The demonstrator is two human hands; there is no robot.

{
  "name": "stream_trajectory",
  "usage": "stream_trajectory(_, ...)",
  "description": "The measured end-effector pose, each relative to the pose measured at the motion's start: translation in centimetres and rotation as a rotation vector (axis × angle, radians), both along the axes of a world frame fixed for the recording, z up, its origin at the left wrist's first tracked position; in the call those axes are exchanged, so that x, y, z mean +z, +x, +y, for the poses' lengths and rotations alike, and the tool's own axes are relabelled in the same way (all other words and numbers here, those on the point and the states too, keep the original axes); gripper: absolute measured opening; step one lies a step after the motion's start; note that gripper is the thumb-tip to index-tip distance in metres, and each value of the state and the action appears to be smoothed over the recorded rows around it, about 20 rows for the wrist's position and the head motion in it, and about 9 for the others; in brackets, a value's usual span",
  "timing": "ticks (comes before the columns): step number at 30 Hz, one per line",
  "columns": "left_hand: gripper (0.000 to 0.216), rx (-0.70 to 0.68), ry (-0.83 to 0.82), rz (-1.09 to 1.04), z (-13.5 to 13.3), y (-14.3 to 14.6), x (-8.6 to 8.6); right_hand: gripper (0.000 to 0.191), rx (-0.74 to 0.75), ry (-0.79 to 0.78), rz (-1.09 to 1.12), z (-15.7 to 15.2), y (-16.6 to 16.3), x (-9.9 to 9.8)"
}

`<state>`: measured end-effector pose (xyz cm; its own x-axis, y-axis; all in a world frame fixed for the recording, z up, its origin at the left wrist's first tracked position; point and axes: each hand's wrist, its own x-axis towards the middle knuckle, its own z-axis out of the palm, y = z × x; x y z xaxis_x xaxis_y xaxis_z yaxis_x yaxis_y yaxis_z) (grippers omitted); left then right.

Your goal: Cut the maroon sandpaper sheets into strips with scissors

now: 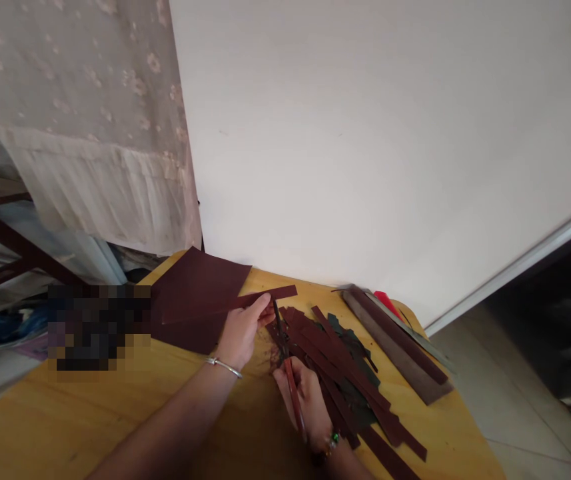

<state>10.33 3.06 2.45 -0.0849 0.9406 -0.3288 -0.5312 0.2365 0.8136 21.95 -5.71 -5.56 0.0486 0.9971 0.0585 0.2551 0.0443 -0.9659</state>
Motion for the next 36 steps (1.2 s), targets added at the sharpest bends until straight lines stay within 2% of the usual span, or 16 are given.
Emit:
stream_trajectory(10,0.013,0.020,-0.020,-0.031,0.0,0.0,0.4,0.033,0.016,0.097,-0.045,-0.3,0.3,0.4)
stream_trajectory(21,0.014,0.029,0.004,0.036,-0.3,0.1,0.4,0.034,0.017,0.095,-0.068,-0.2,0.3,0.2)
stream_trajectory(28,0.015,0.008,0.033,0.095,-0.2,-0.1,0.2,0.032,0.009,0.169,-0.059,-0.1,0.5,-0.8)
stream_trajectory(36,0.015,-0.001,-0.005,0.111,-0.1,0.1,0.0,0.034,-0.006,0.133,-0.048,-0.1,0.5,-0.7)
